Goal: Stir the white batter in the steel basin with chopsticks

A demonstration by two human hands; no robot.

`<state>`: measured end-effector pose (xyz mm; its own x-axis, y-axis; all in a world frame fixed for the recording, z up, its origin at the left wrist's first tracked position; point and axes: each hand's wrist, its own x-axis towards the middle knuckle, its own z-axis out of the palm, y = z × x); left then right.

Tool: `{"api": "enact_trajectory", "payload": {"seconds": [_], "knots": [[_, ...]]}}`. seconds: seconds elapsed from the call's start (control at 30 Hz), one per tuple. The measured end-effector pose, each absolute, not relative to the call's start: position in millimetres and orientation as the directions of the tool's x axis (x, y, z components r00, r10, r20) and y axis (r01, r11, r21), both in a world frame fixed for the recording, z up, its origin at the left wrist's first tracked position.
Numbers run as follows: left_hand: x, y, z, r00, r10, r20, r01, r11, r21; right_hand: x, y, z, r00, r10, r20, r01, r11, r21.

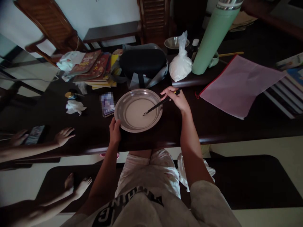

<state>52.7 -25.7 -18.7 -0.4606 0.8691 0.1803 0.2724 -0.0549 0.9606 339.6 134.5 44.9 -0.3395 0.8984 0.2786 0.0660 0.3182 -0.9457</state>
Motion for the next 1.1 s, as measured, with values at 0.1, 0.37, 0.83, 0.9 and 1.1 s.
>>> {"api": "enact_trajectory", "payload": {"seconds": [0.1, 0.37, 0.83, 0.9, 1.1], "knots": [[52.2, -25.6, -18.8, -0.462, 0.868, 0.183, 0.278, -0.054, 0.959, 334.8, 131.6, 46.4, -0.461, 0.858, 0.225, 0.063, 0.285, -0.956], [51.0, -24.8, -21.9, -0.465, 0.867, 0.179, 0.271, -0.053, 0.961, 340.1, 136.7, 42.6, -0.357, 0.897, 0.262, 0.065, 0.303, -0.951], [51.4, -25.3, -20.8, -0.462, 0.866, 0.192, 0.28, -0.063, 0.958, 341.4, 137.3, 42.9, -0.355, 0.896, 0.267, 0.045, 0.301, -0.952], [50.8, -25.0, -21.4, -0.46, 0.867, 0.194, 0.277, -0.068, 0.959, 338.2, 136.0, 43.3, -0.414, 0.877, 0.244, 0.039, 0.285, -0.958], [50.8, -25.3, -21.9, -0.467, 0.866, 0.181, 0.264, -0.059, 0.963, 334.1, 136.3, 42.8, -0.433, 0.866, 0.251, 0.056, 0.304, -0.951]]}}
